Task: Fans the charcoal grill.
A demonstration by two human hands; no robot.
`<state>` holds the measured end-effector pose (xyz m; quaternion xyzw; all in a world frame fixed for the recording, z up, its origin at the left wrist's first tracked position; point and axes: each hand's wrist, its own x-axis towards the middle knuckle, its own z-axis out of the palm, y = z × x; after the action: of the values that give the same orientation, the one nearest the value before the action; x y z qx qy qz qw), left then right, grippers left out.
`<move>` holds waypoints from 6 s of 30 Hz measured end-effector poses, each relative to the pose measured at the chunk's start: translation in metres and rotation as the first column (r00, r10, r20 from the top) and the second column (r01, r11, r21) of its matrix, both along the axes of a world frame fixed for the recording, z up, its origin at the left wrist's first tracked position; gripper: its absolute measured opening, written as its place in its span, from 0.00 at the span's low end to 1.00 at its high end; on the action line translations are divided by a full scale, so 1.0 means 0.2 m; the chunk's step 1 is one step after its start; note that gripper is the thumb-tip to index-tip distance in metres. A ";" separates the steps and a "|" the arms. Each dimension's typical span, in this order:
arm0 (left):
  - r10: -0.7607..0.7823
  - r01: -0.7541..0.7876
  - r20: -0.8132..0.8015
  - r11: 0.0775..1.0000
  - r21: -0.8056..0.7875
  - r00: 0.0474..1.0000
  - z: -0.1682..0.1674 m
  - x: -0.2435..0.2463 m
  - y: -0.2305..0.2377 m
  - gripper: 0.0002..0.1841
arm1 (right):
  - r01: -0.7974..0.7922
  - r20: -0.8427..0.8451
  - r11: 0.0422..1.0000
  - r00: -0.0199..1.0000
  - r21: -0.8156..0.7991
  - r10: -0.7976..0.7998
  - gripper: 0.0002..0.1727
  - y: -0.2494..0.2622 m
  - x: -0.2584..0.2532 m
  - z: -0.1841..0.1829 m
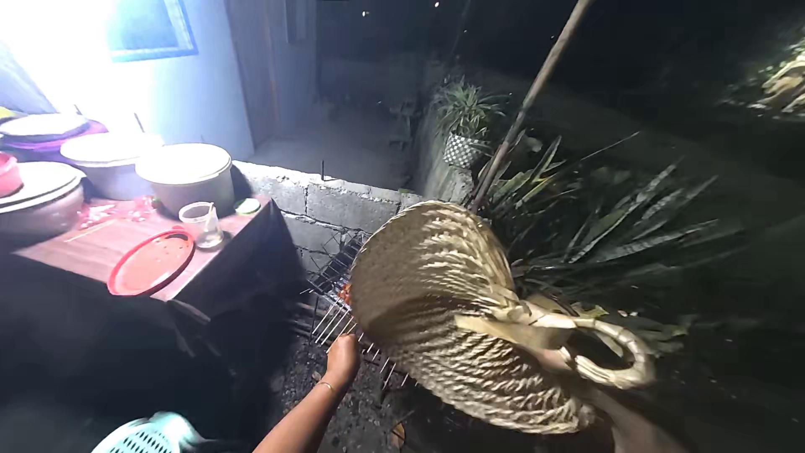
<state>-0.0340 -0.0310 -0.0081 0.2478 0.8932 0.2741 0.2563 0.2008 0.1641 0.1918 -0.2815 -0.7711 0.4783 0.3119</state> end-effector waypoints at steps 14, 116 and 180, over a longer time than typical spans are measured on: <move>-0.057 0.059 0.020 0.989 -0.134 0.998 0.02 0.01 0.06 0.16 | -0.171 0.288 0.850 0.957 0.499 0.024 0.15 0.06 -0.12 0.10; -0.029 0.031 0.021 0.992 -0.126 0.999 0.02 -0.09 0.05 0.18 | -0.232 0.261 0.885 0.956 0.403 0.133 0.21 0.01 -0.20 0.07; 0.094 -0.094 0.008 0.994 -0.055 0.996 0.02 -0.15 0.05 0.16 | -0.247 0.048 0.922 0.969 0.298 0.244 0.20 0.06 -0.10 -0.08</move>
<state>-0.0648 -0.0211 -0.0049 0.1970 0.9096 0.2627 0.2545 0.1801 0.1755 0.1749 -0.1342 -0.8657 0.3889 0.2852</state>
